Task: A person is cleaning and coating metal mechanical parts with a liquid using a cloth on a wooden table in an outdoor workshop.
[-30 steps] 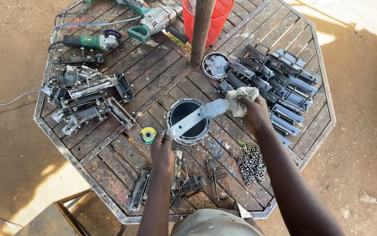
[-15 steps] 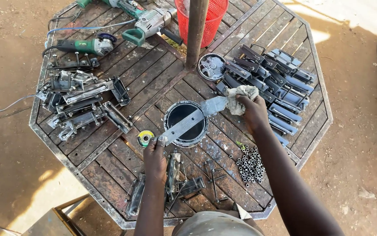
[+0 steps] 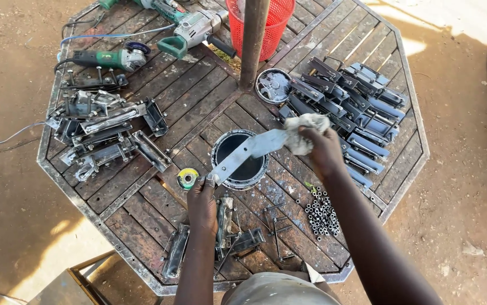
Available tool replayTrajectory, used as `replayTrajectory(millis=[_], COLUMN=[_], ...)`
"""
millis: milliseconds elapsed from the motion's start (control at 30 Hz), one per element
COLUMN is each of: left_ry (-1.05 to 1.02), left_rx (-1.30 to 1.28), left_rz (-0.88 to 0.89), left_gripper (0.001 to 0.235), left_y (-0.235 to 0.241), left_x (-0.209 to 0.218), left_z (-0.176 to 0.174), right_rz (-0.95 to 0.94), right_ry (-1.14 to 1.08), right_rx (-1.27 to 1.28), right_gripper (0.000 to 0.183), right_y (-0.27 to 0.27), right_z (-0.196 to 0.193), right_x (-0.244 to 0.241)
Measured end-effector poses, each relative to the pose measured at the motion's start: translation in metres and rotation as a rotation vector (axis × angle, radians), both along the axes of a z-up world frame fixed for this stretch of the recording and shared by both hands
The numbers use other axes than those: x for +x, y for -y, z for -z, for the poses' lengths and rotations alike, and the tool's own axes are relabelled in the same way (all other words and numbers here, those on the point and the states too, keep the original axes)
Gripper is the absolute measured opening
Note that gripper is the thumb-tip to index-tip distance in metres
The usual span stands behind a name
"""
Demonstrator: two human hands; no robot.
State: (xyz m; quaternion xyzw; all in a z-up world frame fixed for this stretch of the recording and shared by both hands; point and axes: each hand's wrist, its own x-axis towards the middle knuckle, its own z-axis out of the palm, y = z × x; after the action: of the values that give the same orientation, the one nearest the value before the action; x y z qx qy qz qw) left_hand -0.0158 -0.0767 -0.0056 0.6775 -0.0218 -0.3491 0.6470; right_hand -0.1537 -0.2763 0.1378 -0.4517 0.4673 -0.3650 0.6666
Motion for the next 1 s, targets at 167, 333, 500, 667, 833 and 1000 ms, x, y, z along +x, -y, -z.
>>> replayTrajectory(millis=[167, 333, 500, 667, 833, 1000], left_ry=[-0.032, 0.002, 0.001, -0.002, -0.235, -0.627], left_rx=[-0.01, -0.012, 0.034, 0.046, -0.069, -0.235], left_rz=[0.011, -0.016, -0.057, 0.004, -0.157, -0.272], left_gripper=[0.029, 0.026, 0.025, 0.025, 0.012, 0.011], left_y=[0.007, 0.002, -0.006, 0.006, 0.004, -0.001], left_x=[-0.009, -0.001, 0.002, -0.005, -0.006, -0.004], left_z=[0.008, 0.018, -0.002, -0.013, -0.009, -0.028], right_rz=[-0.109, -0.235, -0.051, -0.151, -0.112, -0.062], right_ry=[0.048, -0.11, -0.012, 0.005, 0.05, 0.227], right_rx=[0.07, -0.025, -0.077, -0.039, -0.064, -0.012], right_gripper=[0.018, 0.016, 0.016, 0.018, 0.018, 0.022], right_y=[-0.015, 0.008, 0.014, -0.006, 0.02, 0.013], right_z=[0.032, 0.055, 0.034, 0.035, 0.05, 0.01], right_x=[0.019, 0.008, -0.007, 0.008, -0.002, -0.007])
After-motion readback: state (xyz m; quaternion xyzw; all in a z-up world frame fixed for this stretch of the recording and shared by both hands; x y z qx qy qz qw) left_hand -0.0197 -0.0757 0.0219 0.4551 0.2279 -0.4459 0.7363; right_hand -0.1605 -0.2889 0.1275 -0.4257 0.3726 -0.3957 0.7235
